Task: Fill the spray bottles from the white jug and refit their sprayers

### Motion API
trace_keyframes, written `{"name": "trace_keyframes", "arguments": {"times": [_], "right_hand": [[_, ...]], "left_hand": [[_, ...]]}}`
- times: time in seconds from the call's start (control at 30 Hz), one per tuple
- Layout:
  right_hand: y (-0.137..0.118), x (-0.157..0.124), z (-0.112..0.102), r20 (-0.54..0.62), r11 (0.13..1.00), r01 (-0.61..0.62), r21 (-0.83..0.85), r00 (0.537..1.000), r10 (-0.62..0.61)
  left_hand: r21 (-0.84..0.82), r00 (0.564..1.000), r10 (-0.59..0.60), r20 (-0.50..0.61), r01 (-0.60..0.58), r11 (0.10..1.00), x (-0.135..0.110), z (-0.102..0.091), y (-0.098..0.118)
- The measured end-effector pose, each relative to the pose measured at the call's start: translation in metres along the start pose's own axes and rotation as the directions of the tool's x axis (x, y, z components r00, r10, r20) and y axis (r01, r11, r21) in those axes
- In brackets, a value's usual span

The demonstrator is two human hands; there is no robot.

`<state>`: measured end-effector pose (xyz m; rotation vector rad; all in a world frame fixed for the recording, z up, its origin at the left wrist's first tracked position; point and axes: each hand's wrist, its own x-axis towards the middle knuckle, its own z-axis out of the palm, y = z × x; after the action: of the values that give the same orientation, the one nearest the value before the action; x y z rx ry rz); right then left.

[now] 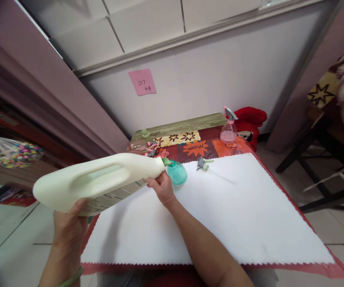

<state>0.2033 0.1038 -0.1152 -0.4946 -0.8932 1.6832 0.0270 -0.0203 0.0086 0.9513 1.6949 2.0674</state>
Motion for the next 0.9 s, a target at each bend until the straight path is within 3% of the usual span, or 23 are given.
{"name": "trace_keyframes", "arguments": {"times": [0.9], "right_hand": [[-0.0033, -0.0005, 0.001, -0.014, 1.0, -0.013, 0.013, 1.0, 0.013]], "left_hand": [[0.023, 1.0, 0.001, 0.01, -0.002, 1.0, 0.0001, 0.0004, 0.0006]]}}
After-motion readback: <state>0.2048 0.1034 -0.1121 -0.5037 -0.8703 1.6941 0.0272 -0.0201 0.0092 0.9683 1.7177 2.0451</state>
